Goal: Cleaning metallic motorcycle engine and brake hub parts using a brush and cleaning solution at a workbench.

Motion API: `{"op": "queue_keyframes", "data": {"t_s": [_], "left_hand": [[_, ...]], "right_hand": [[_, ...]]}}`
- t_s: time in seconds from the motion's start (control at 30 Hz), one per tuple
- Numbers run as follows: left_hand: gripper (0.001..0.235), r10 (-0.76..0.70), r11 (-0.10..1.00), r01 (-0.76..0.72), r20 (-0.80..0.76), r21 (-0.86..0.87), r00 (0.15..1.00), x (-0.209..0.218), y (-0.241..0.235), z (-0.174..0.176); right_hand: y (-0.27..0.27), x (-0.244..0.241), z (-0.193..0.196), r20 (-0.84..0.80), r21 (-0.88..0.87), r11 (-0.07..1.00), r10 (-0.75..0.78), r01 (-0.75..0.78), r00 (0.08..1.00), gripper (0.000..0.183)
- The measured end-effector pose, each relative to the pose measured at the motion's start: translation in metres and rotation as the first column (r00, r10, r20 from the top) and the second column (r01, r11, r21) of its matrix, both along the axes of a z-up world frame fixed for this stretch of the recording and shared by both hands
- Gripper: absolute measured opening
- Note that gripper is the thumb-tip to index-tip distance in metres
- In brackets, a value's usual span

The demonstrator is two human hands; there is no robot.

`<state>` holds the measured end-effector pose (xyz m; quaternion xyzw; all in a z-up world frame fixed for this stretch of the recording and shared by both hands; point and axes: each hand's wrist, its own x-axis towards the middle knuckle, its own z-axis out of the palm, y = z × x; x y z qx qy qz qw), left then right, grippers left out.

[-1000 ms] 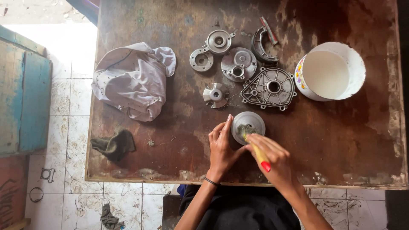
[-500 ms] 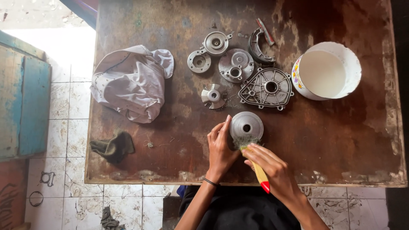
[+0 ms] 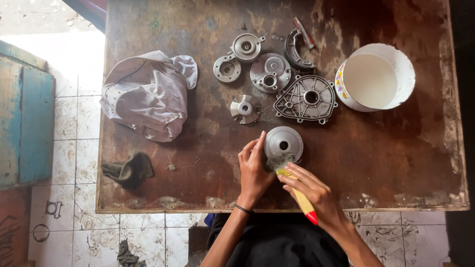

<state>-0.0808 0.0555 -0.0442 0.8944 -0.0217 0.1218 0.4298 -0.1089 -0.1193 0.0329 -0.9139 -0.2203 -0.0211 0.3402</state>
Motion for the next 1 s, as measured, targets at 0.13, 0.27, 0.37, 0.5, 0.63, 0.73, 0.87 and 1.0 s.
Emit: {"op": "queue_keyframes", "data": {"t_s": [0.13,0.27,0.37,0.5,0.63,0.73,0.87,1.0], "left_hand": [[0.107,-0.029,0.999,0.030,0.026,-0.037,0.999,0.003,0.002,0.016],[0.107,-0.028,0.997,0.031,0.034,-0.066,0.999,0.005,0.001,0.018],[0.106,-0.031,0.999,0.031,0.000,-0.040,1.000,0.002,0.003,0.009],[0.110,-0.038,0.998,0.037,-0.033,-0.042,0.999,0.004,0.002,0.012],[0.109,-0.045,0.997,0.049,0.063,-0.053,0.997,0.005,0.001,0.023],[0.107,-0.046,0.998,0.048,0.046,-0.047,0.998,0.005,0.002,0.018],[0.106,-0.044,0.999,0.044,0.004,-0.009,0.999,0.004,0.001,0.009],[0.107,-0.039,0.999,0.041,0.046,-0.032,0.998,0.005,0.001,0.019]], "right_hand": [[-0.024,0.010,-0.007,0.003,-0.015,0.998,-0.054,0.054,0.999,0.033],[-0.010,0.010,-0.007,0.047,0.047,0.990,-0.138,0.136,0.989,0.025],[-0.002,0.002,-0.001,0.048,0.086,0.992,-0.098,0.093,0.994,0.022],[-0.026,0.010,-0.007,-0.032,0.164,0.980,-0.108,0.112,0.994,0.021],[-0.034,0.015,-0.017,-0.120,0.178,0.934,-0.293,0.311,0.949,0.021],[-0.031,0.006,-0.032,-0.142,0.220,0.898,-0.356,0.380,0.923,0.022],[-0.027,0.000,-0.006,-0.167,0.205,0.949,-0.208,0.240,0.964,0.025],[-0.043,0.009,-0.006,-0.284,0.186,0.940,-0.227,0.286,0.932,0.026]]}}
